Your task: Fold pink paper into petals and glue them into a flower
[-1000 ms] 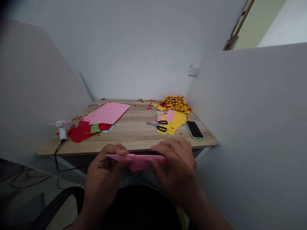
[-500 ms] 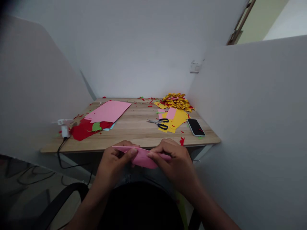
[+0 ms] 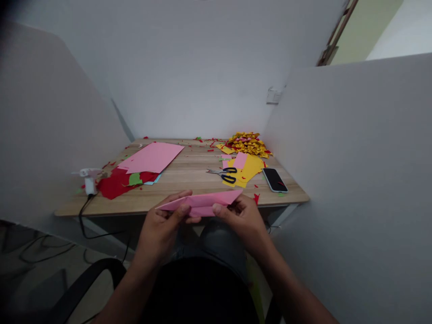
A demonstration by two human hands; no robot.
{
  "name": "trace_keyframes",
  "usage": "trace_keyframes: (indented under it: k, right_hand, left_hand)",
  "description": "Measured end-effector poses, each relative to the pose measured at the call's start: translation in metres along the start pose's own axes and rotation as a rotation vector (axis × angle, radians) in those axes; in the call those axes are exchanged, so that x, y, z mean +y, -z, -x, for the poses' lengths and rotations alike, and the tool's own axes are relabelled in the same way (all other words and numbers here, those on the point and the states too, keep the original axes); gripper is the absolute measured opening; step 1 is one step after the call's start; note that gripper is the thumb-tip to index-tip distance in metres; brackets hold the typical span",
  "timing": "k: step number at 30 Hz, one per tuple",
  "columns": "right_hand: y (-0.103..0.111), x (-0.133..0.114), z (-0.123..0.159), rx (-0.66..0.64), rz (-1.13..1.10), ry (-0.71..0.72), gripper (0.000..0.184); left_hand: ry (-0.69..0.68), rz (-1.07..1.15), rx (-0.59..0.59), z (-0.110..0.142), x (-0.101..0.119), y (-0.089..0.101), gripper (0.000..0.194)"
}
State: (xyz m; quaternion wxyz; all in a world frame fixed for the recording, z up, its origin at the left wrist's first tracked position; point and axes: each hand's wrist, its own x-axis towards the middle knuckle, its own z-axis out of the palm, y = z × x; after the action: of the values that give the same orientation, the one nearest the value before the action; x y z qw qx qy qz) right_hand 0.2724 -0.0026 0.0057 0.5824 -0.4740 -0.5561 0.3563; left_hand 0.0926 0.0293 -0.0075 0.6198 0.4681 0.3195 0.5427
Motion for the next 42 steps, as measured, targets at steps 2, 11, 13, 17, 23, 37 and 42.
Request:
trace_keyframes:
  k: [2,11,13,17,23,37,42]
  right_hand:
    - [-0.005,0.004,0.000,0.050,0.002,-0.023,0.023]
    - [0.000,-0.009,0.004,0.117,0.237,0.032,0.021]
    - [0.001,-0.009,0.006,0.049,0.259,0.030,0.020]
    - [0.003,-0.007,0.010,-0.075,0.270,0.006,0.024]
    - [0.005,-0.008,0.010,-0.049,0.269,0.005,0.030]
    - [0.037,-0.014,0.005,0.312,0.257,0.211,0.023]
    - [0.012,-0.009,0.010,0.122,0.215,0.192,0.017]
  left_hand:
    - [0.039,-0.034,-0.071,0.001,-0.001,-0.002,0.042]
    - [-0.035,-0.304,-0.153,-0.003,0.012,0.007,0.038]
    - [-0.087,-0.370,-0.148,-0.003,0.016,0.013,0.027]
    - [0.031,-0.468,-0.381,-0.004,0.018,0.019,0.022]
    - [0.228,-0.263,-0.683,-0.004,-0.001,0.012,0.029]
    - [0.109,-0.215,-0.418,-0.003,-0.002,-0.001,0.049]
    - [0.128,-0.234,-0.351,0.000,-0.004,0.001,0.053]
